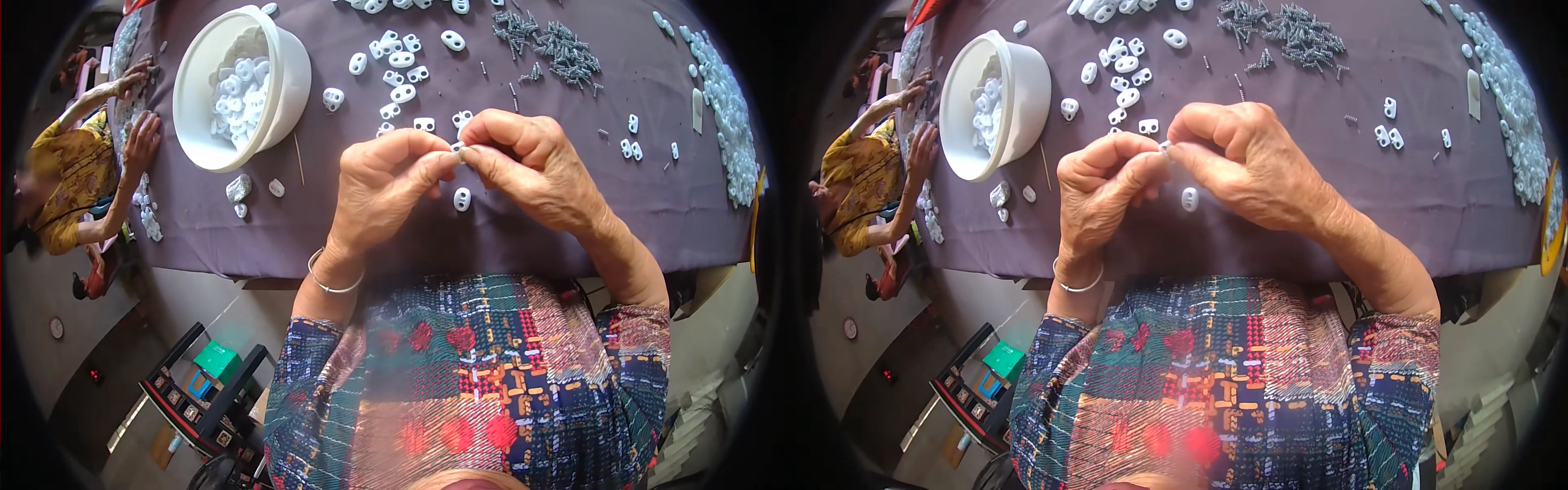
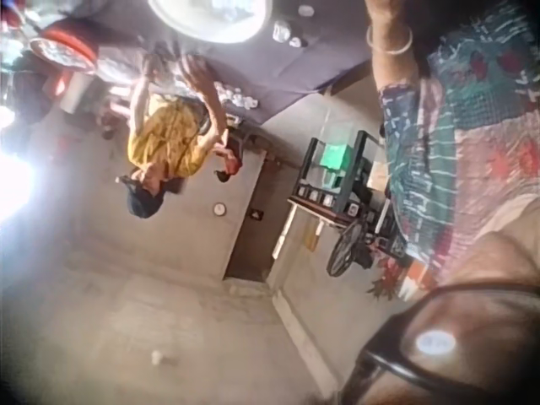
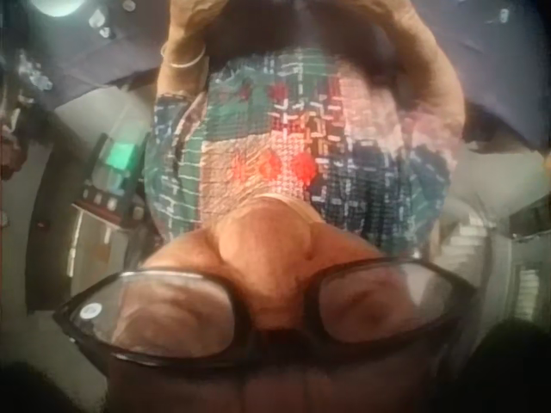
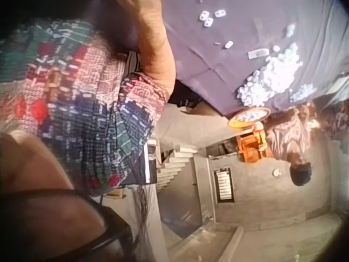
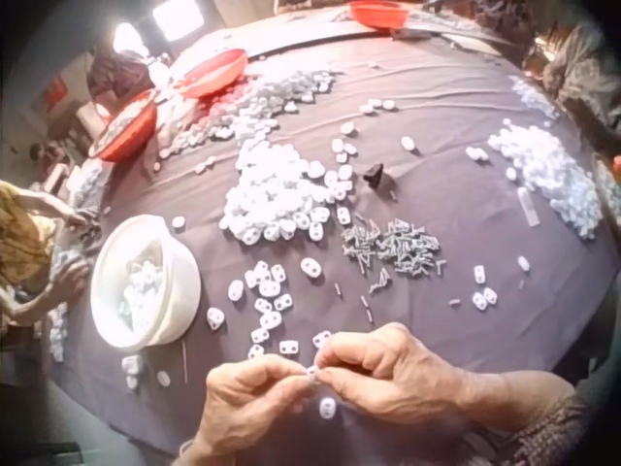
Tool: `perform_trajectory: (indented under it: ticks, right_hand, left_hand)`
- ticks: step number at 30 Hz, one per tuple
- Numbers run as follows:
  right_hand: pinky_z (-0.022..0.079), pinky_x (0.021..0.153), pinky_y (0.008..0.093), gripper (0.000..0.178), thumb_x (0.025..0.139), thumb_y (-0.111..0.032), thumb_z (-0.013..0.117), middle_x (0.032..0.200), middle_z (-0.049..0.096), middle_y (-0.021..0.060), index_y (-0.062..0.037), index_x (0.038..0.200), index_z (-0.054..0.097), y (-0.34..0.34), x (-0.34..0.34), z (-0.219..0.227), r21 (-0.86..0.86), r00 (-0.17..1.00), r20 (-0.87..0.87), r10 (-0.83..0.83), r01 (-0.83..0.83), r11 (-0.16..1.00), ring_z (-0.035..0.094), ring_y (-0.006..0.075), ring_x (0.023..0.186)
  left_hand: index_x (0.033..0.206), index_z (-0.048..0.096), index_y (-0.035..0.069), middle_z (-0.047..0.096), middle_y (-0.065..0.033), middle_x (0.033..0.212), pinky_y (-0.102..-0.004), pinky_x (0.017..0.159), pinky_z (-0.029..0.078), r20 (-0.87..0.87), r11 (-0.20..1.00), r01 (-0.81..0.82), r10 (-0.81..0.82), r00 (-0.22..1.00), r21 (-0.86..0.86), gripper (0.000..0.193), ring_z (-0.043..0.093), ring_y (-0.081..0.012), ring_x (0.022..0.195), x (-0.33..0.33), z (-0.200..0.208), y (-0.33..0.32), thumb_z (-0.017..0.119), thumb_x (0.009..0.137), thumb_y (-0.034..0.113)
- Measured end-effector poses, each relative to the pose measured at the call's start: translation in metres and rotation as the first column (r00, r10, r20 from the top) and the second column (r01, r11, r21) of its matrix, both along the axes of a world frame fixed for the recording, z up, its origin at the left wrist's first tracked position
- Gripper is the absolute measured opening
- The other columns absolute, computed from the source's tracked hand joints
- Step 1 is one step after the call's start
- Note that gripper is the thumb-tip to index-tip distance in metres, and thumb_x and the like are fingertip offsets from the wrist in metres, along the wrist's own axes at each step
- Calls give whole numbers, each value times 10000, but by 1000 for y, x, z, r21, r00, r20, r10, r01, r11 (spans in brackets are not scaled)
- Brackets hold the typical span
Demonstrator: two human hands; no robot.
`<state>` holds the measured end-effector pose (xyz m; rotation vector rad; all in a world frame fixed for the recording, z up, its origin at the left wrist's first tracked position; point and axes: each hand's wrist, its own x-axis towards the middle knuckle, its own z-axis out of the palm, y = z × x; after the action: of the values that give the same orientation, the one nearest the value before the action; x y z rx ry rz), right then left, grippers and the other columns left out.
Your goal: The person assembles plastic cord locks by taking small springs, inserting them into plastic components, and pressing the plastic pieces together by hand.
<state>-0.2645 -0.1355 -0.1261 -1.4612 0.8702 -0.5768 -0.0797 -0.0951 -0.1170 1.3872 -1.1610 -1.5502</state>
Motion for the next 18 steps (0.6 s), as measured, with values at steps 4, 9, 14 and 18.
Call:
perform_trajectory:
  ticks: [4, 9, 14, 18]
  right_hand:
    - [389, 534, 181, 101, 890, -101, 549, 658, 526, -31, -7, 867, 576, 0, 0, -1, 0, 1000, 10, -2, 2, 1000, 475, 27, 601]
    - [360, 495, 166, 125, 886, -153, 578, 639, 528, -31, -29, 890, 592, -3, 0, 0, 137, 992, 95, -79, 66, 988, 467, 13, 569]
    - [306, 419, 168, 148, 882, -193, 592, 597, 525, -33, -45, 870, 594, -6, -3, 2, 139, 989, 80, -128, 116, 983, 416, 7, 479]
    - [309, 417, 169, 150, 884, -191, 587, 595, 527, -31, -42, 865, 593, -5, -1, 4, 137, 989, 96, -110, 96, 986, 415, 7, 476]
  left_hand:
    - [893, 642, -36, 637, -34, 759, -177, 561, 470, 34, 1000, 5, -4, 999, -7, 113, 568, -52, 667, 1, 0, 1, 648, 826, 55]
    - [859, 630, -11, 601, 0, 743, -184, 567, 446, 62, 960, -135, 154, 986, -245, 150, 541, -46, 647, -5, 0, 6, 718, 761, 61]
    - [797, 609, 53, 582, -27, 742, -260, 593, 453, 587, 924, 145, 99, 804, -354, 209, 558, -138, 669, 4, 6, 21, 763, 657, 77]
    - [782, 608, 75, 573, -37, 739, -334, 612, 447, 760, 818, 389, 88, 644, -424, 238, 536, -219, 704, -3, 5, 28, 771, 618, 136]
